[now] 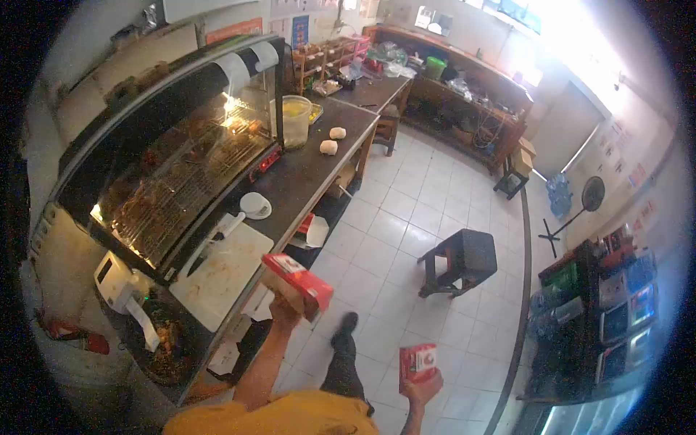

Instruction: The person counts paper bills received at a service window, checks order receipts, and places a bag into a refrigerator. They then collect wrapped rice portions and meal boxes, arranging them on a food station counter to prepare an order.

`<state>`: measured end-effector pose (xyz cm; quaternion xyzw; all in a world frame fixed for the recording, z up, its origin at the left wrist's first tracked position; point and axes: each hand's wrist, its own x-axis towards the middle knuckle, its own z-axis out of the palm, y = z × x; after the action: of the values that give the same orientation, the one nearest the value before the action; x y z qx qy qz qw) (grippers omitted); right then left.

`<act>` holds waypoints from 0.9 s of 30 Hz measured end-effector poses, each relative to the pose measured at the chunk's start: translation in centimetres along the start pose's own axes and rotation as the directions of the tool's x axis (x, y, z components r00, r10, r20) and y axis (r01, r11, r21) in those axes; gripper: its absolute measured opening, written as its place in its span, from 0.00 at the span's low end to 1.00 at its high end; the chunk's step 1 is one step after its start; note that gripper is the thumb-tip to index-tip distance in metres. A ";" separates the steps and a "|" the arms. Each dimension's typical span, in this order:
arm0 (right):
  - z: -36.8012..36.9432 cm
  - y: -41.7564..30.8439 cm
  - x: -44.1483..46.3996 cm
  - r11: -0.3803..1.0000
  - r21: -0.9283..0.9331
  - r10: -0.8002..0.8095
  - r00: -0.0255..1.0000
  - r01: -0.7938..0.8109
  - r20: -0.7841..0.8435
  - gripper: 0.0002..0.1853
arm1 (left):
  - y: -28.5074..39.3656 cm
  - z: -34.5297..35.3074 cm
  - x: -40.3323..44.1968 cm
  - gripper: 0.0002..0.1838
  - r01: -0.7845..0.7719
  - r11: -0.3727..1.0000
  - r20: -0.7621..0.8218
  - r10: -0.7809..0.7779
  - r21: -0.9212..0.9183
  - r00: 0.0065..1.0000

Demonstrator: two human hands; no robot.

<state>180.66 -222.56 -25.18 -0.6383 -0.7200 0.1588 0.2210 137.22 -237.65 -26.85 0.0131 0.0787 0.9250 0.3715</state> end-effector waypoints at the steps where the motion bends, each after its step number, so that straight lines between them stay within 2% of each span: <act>1: 1.2 -1.8 3.5 1.000 0.011 -0.019 0.999 0.019 0.038 0.53 | -0.2 -1.0 3.5 0.39 -0.033 0.999 -0.016 0.033 0.012 0.999; 3: 2.8 -9.7 11.9 0.999 -0.029 -0.040 0.986 0.045 0.162 0.51 | -0.7 -0.2 10.8 0.41 -0.099 0.995 0.018 0.099 -0.019 0.995; 5: 8.4 -13.1 20.2 0.976 -0.056 -0.203 0.973 0.211 0.111 0.51 | -0.3 0.2 18.5 0.42 -0.171 0.984 0.027 0.173 -0.058 0.985; 7: 8.6 -25.6 26.2 0.936 0.091 -0.350 0.923 0.339 0.161 0.38 | 0.1 -2.7 25.1 0.44 -0.256 0.960 -0.025 0.255 -0.116 0.967; 8: 10.7 -29.3 29.6 0.922 0.085 -0.387 0.895 0.378 0.220 0.42 | 0.3 -4.2 28.0 0.44 -0.301 0.947 -0.114 0.289 -0.113 0.951; 11: 17.7 -39.3 38.1 0.840 0.090 -0.531 0.777 0.535 0.337 0.52 | 2.0 -4.3 34.7 0.32 -0.305 0.940 -0.043 0.302 -0.151 0.952; 14: 23.3 -49.6 43.5 0.696 0.244 -0.713 0.612 0.675 0.343 0.54 | 3.9 -6.0 42.6 0.33 -0.459 0.856 -0.207 0.416 -0.240 0.885; 16: 27.4 -54.2 45.7 0.660 0.283 -0.747 0.567 0.696 0.346 0.55 | 3.9 -17.2 47.7 0.23 -0.569 0.740 -0.011 0.606 -0.359 0.795; 17: 29.2 -56.3 46.3 0.649 0.288 -0.757 0.559 0.705 0.338 0.57 | 4.2 -17.6 48.9 0.20 -0.632 0.699 -0.129 0.630 -0.334 0.766; 19: 33.2 -59.8 47.3 0.580 0.282 -0.803 0.477 0.765 0.358 0.56 | 5.9 -16.5 53.9 0.15 -0.750 0.600 -0.349 0.664 -0.278 0.661; 20: 34.7 -61.3 48.2 0.535 0.277 -0.825 0.423 0.798 0.375 0.56 | 6.0 -16.5 55.7 0.16 -0.770 0.609 -0.414 0.662 -0.189 0.625; 22: 36.6 -64.5 49.2 0.395 0.355 -0.879 0.235 0.847 0.416 0.52 | 6.3 -16.7 57.0 0.18 -0.755 0.656 -0.537 0.641 0.010 0.549; 23: 37.4 -66.5 49.3 0.317 0.404 -0.899 0.137 0.858 0.415 0.50 | 6.4 -15.2 56.7 0.18 -0.680 0.729 -0.640 0.561 0.081 0.525; 25: 39.6 -70.3 49.3 0.235 0.485 -0.849 -0.065 0.843 0.524 0.50 | 7.3 -10.9 56.8 0.19 -0.489 0.857 -0.812 0.399 0.165 0.426; 26: 40.7 -71.7 49.4 0.195 0.526 -0.807 -0.169 0.828 0.565 0.50 | 6.8 -11.6 56.0 0.21 -0.330 0.914 -0.859 0.355 0.236 0.370; 27: 42.7 -72.3 49.1 0.082 0.662 -0.862 -0.280 0.745 0.423 0.50 | 6.4 -10.8 54.4 0.21 -0.261 0.923 -0.873 0.361 0.283 0.328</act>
<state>92.79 -181.44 -18.94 0.1882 -0.9440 0.2696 -0.0284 92.56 -206.21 -38.34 -0.4637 0.3069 0.8271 0.0818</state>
